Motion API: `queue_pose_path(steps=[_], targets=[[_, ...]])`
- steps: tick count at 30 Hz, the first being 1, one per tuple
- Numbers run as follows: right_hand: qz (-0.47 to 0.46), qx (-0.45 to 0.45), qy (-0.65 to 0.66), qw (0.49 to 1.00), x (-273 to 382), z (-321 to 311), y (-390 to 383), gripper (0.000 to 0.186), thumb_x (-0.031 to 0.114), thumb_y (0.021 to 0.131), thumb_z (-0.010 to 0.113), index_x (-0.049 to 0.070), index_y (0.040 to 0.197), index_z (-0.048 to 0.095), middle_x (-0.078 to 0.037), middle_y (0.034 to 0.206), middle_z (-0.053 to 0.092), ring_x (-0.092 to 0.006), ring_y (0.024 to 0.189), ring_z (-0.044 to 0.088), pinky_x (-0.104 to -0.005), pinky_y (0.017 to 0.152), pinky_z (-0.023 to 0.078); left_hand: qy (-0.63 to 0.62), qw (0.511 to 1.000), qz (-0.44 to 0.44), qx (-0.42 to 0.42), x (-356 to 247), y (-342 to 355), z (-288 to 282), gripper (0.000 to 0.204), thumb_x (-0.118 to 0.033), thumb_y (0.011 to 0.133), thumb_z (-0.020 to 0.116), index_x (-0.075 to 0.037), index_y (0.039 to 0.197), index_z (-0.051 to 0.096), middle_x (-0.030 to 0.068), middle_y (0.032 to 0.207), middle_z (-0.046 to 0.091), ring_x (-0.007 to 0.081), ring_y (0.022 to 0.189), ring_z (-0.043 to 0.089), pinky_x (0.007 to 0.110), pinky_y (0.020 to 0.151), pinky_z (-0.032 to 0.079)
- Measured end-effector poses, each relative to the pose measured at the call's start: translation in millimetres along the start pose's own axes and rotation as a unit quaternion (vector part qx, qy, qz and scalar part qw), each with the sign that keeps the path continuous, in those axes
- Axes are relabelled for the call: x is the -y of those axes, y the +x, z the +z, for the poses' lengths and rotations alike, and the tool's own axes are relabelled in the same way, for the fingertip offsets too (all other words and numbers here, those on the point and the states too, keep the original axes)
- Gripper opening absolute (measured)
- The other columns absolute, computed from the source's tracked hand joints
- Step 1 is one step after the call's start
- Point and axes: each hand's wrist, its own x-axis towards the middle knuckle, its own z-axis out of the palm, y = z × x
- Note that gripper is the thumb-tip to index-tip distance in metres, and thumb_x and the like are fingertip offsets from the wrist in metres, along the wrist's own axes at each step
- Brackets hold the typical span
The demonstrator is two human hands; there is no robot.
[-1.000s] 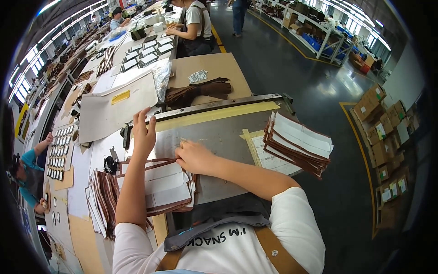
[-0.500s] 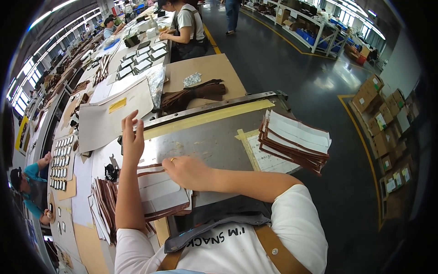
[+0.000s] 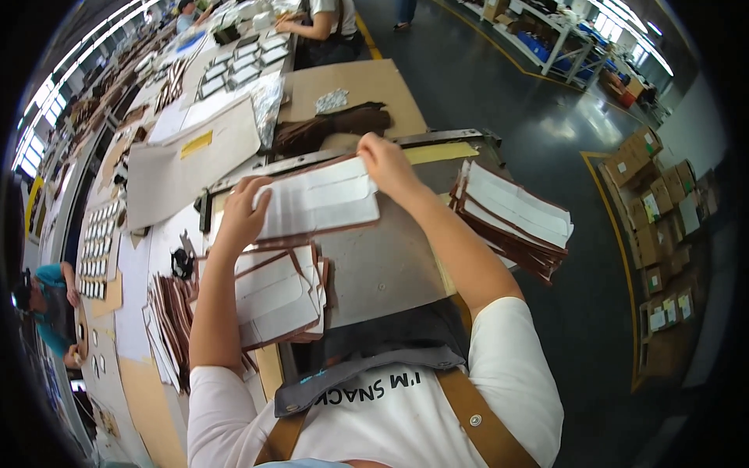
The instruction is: Aligning and folding leather lining pieces using a metal jig on a workshop table.
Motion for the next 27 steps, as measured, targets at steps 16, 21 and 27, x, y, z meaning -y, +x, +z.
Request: queue_pose_path(steps=[16,21,27], targets=[[-0.063,0.155,-0.237,0.957,4.3,7.6,-26.3,0.031,0.020,0.084,0.049,-0.001,0.107,0.052,-0.013,0.115,0.051,-0.0273,0.108,0.047,-0.0350,0.089,0.040,0.184,0.980,0.012,0.077,8.2,-17.3,30.5,0.045,-0.039,0.087,0.040,-0.015,0.125,0.038,0.0157,0.132,0.033,0.0405,0.121,0.028,0.044,0.100,0.023],[-0.043,0.154,-0.304,0.939,5.9,7.8,-29.1,0.031,0.019,0.085,0.047,-0.001,0.108,0.051,-0.016,0.119,0.048,-0.0288,0.112,0.044,-0.0356,0.091,0.039,0.180,0.980,0.040,0.075,9.2,-9.6,35.4,0.046,-0.040,0.088,0.040,-0.016,0.127,0.037,0.0151,0.133,0.032,0.0385,0.123,0.025,0.040,0.101,0.024],[-0.080,0.139,-0.328,0.931,5.2,7.8,-28.6,0.031,0.015,0.084,0.048,0.001,0.111,0.049,-0.017,0.118,0.048,-0.0300,0.110,0.045,-0.0363,0.092,0.038,0.157,0.985,0.041,0.063,8.7,-6.1,37.9,0.045,-0.040,0.087,0.040,-0.015,0.124,0.040,0.0159,0.131,0.033,0.0394,0.122,0.027,0.041,0.101,0.023]])
